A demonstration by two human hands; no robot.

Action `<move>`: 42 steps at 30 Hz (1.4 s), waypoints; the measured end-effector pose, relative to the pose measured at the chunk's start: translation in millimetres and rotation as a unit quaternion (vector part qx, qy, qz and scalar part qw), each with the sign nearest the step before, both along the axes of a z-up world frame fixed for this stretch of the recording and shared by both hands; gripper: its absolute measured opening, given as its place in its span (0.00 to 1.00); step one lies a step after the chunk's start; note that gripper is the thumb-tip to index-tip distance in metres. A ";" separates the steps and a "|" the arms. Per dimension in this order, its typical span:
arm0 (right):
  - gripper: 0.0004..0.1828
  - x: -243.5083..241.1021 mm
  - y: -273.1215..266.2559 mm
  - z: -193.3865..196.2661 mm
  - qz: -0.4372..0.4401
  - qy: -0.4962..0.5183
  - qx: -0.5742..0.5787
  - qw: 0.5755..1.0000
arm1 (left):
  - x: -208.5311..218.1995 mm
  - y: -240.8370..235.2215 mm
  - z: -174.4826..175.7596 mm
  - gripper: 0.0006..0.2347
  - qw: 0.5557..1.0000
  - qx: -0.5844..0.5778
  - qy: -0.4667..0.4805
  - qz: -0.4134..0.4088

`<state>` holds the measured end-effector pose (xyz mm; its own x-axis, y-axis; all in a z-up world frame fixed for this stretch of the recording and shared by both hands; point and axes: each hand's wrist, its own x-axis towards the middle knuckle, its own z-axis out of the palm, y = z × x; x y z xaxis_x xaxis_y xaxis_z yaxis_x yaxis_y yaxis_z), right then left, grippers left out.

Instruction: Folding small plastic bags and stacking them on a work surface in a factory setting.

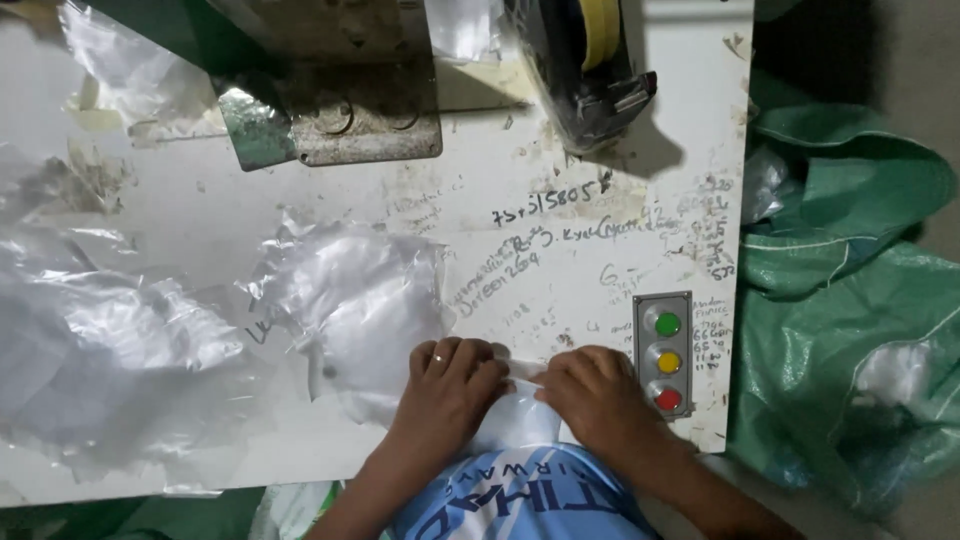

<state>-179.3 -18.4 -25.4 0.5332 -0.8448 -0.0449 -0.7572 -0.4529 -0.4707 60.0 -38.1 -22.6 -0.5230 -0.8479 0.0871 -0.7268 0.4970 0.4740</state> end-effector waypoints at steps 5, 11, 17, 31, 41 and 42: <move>0.12 2.8 -6.7 1.5 -0.045 -0.025 0.043 0.998 | -10.4 8.2 -13.2 0.10 0.993 -0.016 -0.029 0.112; 0.24 -6.6 -20.4 20.5 -0.245 -0.108 0.322 0.908 | -6.4 9.0 18.4 0.03 0.944 0.240 0.194 0.120; 0.15 -24.0 -108.9 68.6 -0.399 -0.075 0.150 0.901 | 2.4 1.8 70.0 0.04 0.884 0.115 0.415 0.182; 0.20 -11.1 -216.2 85.8 -0.246 -0.357 -0.042 0.900 | -10.7 -9.2 46.3 0.08 0.951 -0.177 0.231 0.108; 0.24 -43.0 -179.1 24.5 -0.285 -0.084 -0.179 0.938 | -18.2 -14.1 50.2 0.05 0.949 -0.214 0.221 0.063; 0.24 -33.9 -163.8 44.9 -0.279 -0.082 -0.178 0.940 | -20.9 -14.7 48.5 0.05 0.949 -0.214 0.222 0.070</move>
